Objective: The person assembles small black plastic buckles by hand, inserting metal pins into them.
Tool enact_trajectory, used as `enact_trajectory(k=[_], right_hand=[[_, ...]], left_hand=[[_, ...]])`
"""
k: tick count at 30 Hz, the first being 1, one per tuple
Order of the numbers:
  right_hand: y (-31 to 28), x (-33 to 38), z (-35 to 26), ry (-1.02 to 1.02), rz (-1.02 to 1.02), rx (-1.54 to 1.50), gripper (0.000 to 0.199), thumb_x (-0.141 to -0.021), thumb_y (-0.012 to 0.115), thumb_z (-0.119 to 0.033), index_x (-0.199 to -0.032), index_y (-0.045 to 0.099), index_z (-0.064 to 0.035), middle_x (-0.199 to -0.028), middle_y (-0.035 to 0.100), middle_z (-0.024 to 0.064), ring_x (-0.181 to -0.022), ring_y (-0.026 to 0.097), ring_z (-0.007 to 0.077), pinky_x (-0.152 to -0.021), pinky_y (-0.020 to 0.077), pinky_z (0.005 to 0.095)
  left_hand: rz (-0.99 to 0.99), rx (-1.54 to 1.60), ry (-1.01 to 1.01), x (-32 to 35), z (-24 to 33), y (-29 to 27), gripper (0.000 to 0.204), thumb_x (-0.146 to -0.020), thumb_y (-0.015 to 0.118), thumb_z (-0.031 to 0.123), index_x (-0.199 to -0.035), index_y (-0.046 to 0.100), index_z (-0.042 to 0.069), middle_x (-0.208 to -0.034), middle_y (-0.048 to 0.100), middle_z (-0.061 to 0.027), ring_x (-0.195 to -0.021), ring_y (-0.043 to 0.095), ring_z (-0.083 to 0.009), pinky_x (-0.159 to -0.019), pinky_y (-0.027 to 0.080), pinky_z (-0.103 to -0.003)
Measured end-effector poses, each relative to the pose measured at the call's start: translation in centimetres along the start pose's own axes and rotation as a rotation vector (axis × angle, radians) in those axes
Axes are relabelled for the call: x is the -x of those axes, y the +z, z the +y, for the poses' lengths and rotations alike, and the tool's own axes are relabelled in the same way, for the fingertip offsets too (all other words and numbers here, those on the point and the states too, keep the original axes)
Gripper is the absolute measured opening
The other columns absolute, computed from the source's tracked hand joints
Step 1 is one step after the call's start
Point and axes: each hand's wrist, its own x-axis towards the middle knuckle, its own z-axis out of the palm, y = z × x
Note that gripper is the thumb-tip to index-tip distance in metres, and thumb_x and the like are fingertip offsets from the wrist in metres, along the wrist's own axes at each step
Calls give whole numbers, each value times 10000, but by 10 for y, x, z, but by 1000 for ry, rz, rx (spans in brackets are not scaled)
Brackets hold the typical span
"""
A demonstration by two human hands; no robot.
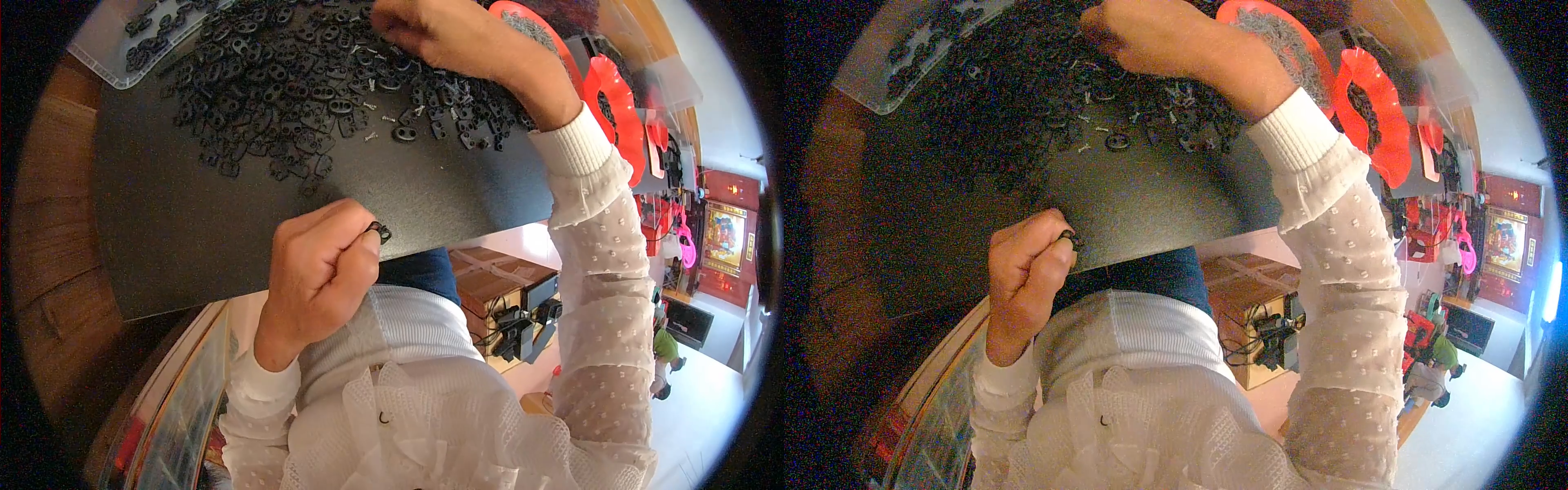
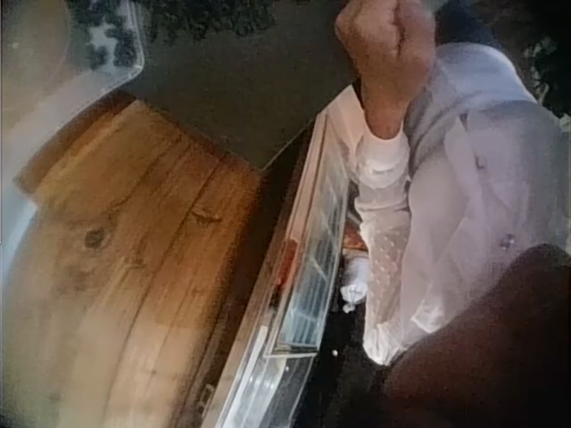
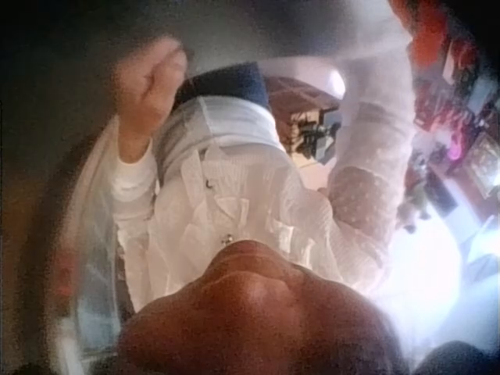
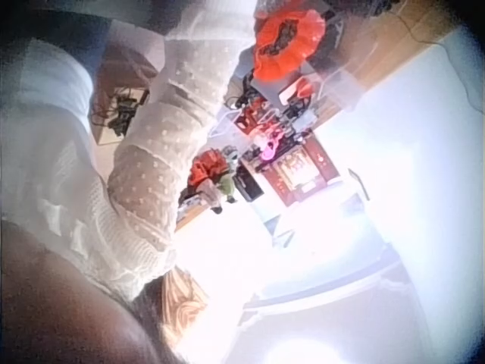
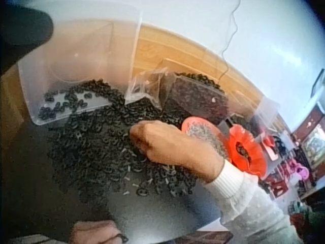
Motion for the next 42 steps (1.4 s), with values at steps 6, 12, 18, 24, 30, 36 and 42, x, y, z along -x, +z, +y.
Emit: enact_trajectory(k=[6, 12, 18, 24, 30, 36, 42], right_hand=[[-4, -4, -12, 142, -131, 62, 119, -821, 538, -53, -886, 569, 42, -840, 616, 235, -825, 604, 405, -686, 479, 460], [-7, -8, -18, 140, -140, 54, 143, -821, 542, -82, -859, 603, 42, -817, 626, 240, -807, 613, 409, -682, 489, 465], [-3, -14, -16, 130, -196, 173, 163, -815, 540, -98, -798, 616, 45, -769, 630, 241, -764, 623, 418, -643, 491, 480], [24, -15, 2, 91, -137, 326, 140, -777, 556, -91, -819, 633, 19, -808, 657, 203, -762, 630, 416, -686, 528, 478], [-2, 20, -42, 51, 29, -189, 160, -773, 583, -132, -792, 612, 24, -733, 623, 215, -712, 622, 393, -627, 492, 441], [14, 59, -86, 0, 67, -423, 73, -789, 600, -12, -831, 543, 6, -733, 528, 102, -658, 533, 250, -607, 443, 335], [32, 68, -100, 21, 153, -247, 111, -788, 608, -14, -846, 516, 7, -769, 513, 125, -710, 548, 320, -604, 451, 382]], left_hand=[[-24, 5, -14, 1, -1, -2, 81, -785, 524, 1, -717, 490, -27, -599, 446, -120, -485, 440, -238, -472, 354, -340], [-10, 11, -11, 1, -2, -1, 88, -785, 526, 2, -713, 485, -25, -596, 444, -118, -486, 439, -242, -472, 357, -343], [-6, 5, -9, 1, -1, -1, 87, -785, 526, -1, -713, 483, -25, -597, 444, -120, -486, 437, -241, -475, 359, -341], [-17, 23, -25, 1, -3, 1, 82, -794, 516, 2, -722, 487, -26, -590, 428, -111, -484, 435, -211, -475, 351, -330], [135, 219, -12, 4, -12, 4, 88, -819, 468, 3, -761, 519, -41, -705, 518, -96, -562, 470, -157, -523, 387, -284], [96, 218, -21, -2, -8, -1, 201, -809, 439, 15, -892, 598, -76, -1087, 618, -154, -846, 578, -168, -742, 447, -269], [93, 176, -55, 0, -11, -1, 309, -807, 429, 128, -942, 646, -46, -1131, 627, -120, -823, 578, -146, -651, 431, -240]])
